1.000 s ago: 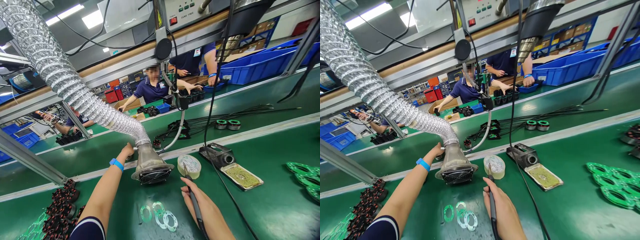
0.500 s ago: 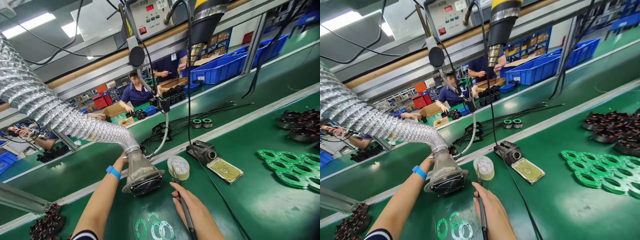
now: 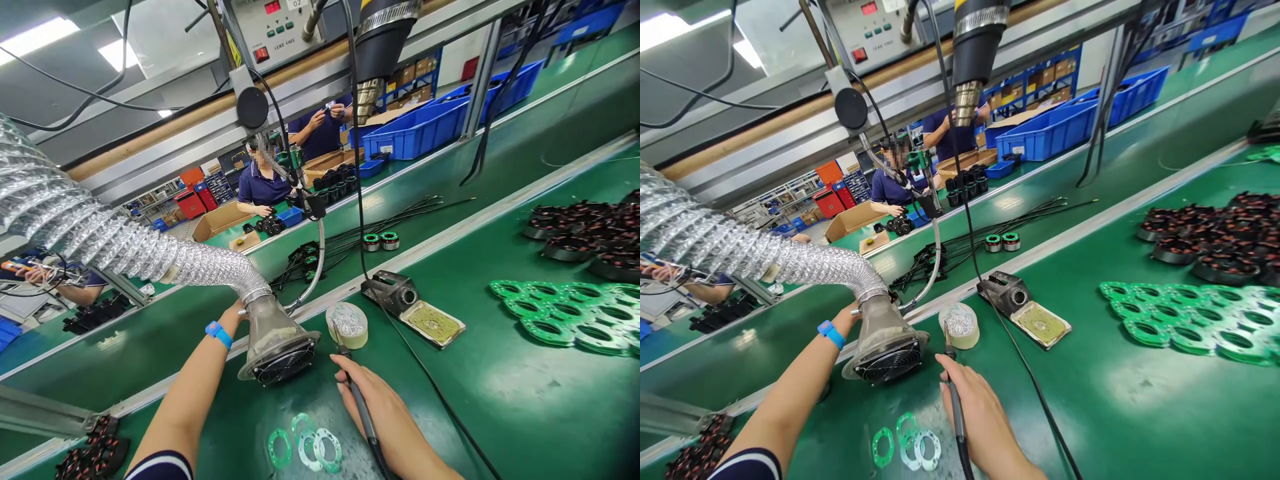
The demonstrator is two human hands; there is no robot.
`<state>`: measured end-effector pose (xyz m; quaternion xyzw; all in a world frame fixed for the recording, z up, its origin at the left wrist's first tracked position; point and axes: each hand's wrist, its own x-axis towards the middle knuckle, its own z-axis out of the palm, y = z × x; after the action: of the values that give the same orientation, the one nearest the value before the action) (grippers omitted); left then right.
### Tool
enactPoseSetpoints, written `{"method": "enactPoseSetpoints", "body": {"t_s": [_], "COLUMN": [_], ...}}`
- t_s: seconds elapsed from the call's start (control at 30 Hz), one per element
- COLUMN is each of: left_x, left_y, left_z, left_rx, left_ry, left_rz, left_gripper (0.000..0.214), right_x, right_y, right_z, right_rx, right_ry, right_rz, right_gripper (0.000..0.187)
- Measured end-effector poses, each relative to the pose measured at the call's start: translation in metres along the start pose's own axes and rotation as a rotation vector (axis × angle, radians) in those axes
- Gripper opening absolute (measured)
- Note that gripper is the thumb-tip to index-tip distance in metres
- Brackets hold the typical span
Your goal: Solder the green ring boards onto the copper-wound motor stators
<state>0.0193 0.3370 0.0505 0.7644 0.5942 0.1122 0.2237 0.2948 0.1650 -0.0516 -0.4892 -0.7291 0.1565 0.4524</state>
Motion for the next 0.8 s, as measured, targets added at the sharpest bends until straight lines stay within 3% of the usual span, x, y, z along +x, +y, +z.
{"method": "enactPoseSetpoints", "body": {"t_s": [0.13, 0.27, 0.37, 0.5, 0.6, 0.8], "left_x": [-0.010, -0.032, -0.067, -0.134, -0.190, -0.285], "left_y": [0.002, -0.008, -0.018, -0.015, -0.001, 0.016], "left_z": [0.002, -0.009, -0.024, -0.036, -0.025, 0.030], "left_rx": [0.094, 0.176, 0.210, 0.209, 0.190, 0.267], "left_ry": [0.030, 0.000, -0.027, -0.084, -0.139, -0.289], "left_rz": [-0.087, -0.159, -0.171, -0.133, -0.091, -0.025], "left_gripper": [0.032, 0.032, 0.030, 0.037, 0.041, 0.046], "right_x": [0.007, 0.010, 0.008, 0.005, 0.005, 0.000], "right_y": [-0.006, -0.010, -0.010, -0.009, -0.012, -0.018], "right_z": [-0.009, -0.016, -0.014, -0.010, -0.012, -0.021], "right_rx": [0.041, 0.054, 0.056, 0.066, 0.085, 0.061], "right_ry": [-0.014, -0.006, -0.011, -0.041, -0.014, 0.006], "right_rz": [0.014, 0.021, 0.017, 0.022, 0.032, 0.105], "right_gripper": [0.032, 0.032, 0.032, 0.033, 0.034, 0.037]}}
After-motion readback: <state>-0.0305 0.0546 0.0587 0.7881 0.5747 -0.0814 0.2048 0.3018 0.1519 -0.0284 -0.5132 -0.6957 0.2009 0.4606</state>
